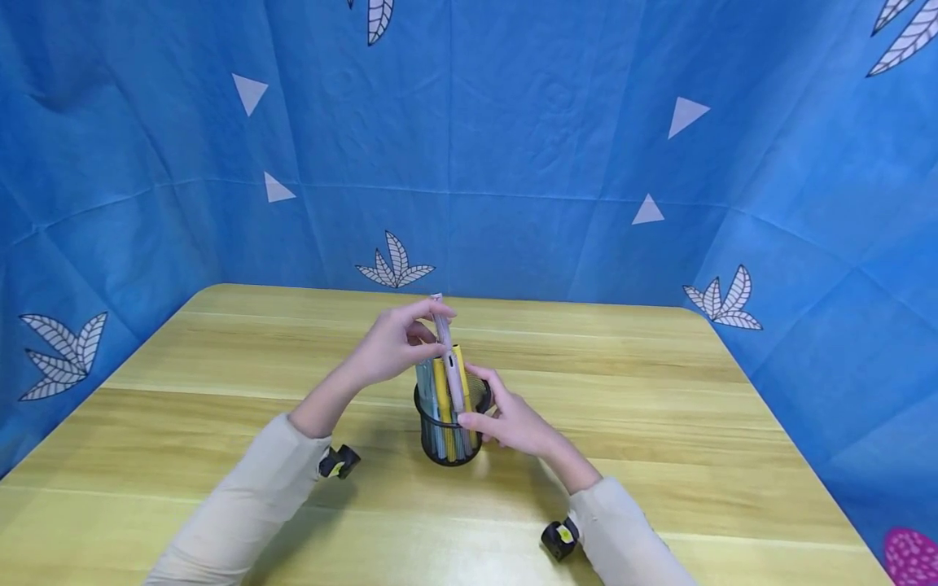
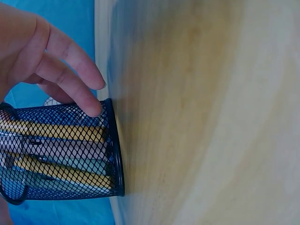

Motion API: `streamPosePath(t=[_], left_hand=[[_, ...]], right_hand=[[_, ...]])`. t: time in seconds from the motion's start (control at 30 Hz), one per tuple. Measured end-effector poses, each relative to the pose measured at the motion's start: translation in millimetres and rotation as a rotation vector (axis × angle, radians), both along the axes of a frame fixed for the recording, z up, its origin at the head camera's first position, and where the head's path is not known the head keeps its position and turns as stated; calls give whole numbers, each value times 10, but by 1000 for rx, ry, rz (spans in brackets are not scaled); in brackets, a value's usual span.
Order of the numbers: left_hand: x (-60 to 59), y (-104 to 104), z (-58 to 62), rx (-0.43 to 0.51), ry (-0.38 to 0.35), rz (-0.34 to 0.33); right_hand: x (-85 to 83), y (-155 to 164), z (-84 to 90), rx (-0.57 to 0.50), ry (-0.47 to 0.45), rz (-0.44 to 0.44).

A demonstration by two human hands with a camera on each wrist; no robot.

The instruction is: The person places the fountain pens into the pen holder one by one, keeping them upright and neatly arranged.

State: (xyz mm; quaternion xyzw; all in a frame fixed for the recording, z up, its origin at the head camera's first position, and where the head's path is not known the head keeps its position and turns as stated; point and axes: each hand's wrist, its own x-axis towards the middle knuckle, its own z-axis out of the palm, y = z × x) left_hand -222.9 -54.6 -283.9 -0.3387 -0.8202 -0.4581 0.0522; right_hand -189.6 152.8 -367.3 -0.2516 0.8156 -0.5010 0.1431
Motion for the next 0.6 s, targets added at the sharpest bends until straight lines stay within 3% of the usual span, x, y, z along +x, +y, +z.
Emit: streamPosePath(t=[0.3,0.6], left_hand=[[0,85,-70,-101,123,16],[-29,168,-125,-190,178,29]], right_hand=[[-17,18,-29,20,2,-7],[-16,23,-18,18,-4,-14]])
